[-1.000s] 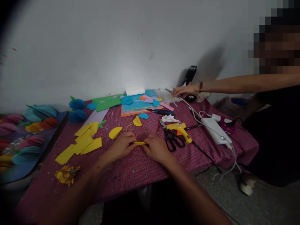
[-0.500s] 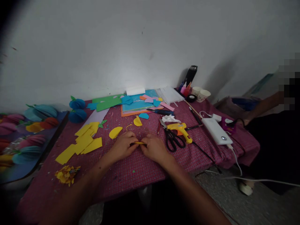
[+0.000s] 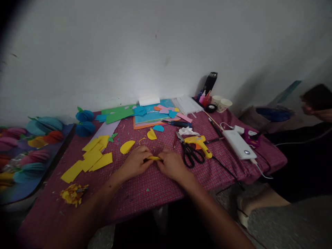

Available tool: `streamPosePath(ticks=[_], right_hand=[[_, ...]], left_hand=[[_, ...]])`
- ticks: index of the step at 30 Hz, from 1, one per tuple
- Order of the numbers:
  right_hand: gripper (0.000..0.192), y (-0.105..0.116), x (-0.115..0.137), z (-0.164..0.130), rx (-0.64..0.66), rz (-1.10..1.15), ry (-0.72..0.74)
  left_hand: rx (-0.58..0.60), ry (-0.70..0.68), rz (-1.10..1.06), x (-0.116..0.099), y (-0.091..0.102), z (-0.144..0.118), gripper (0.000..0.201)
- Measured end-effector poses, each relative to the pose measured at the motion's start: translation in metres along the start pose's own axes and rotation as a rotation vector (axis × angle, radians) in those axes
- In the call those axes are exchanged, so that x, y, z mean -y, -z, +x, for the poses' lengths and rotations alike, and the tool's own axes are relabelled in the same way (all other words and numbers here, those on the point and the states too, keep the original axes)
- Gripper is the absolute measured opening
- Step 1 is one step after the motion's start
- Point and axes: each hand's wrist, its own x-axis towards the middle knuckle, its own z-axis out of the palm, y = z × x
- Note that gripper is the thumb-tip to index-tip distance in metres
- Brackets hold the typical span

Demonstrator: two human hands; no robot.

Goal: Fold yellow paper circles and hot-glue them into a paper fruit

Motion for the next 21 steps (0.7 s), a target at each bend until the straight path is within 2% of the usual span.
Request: streamPosePath(ticks=[7,18,21], right_hand=[[0.012,0.002,0.002,0.002,0.024,-0.018,-0.002],[0.01,0.007,0.005,0.002,0.036,0.05,-0.028],[0.01,0.008,0.004,0.0,0.026,0.051,-0.023]], left_hand=[[0.017,-0.006,0.029,-0.001,0.0,0.001,0.016],[0.042,-0.022,-0.049,0.005,0.005,0.0,0.006],[0.051,-0.026,-0.048,0.009,0.007,-0.001,0.009]])
